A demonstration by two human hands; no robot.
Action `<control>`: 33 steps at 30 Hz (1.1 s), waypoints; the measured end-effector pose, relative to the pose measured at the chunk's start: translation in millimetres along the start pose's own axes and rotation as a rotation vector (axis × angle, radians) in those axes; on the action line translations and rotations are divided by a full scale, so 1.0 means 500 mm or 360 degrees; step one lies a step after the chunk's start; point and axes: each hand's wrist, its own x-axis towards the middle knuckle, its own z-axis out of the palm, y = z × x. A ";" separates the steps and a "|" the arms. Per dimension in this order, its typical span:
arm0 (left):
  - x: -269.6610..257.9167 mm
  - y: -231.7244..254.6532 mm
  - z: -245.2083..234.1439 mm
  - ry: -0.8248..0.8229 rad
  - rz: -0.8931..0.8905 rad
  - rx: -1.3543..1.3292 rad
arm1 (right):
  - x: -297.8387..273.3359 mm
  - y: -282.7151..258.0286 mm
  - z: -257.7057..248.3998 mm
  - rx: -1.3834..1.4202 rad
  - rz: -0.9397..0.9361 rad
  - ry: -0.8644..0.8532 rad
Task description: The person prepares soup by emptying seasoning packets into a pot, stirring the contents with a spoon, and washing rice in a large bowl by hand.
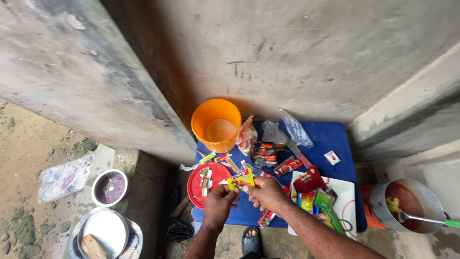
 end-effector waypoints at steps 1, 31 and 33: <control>0.002 -0.005 -0.015 0.0043 -0.0020 0.0003 | 0.005 -0.003 0.007 -0.0045 0.0012 -0.0001; 0.089 0.032 0.183 0.0103 0.0002 -0.0458 | 0.003 -0.002 -0.103 0.0494 -0.0056 0.0378; 0.098 0.071 0.217 -0.0064 0.0007 -0.0699 | -0.016 0.004 -0.154 0.0671 -0.0054 0.0428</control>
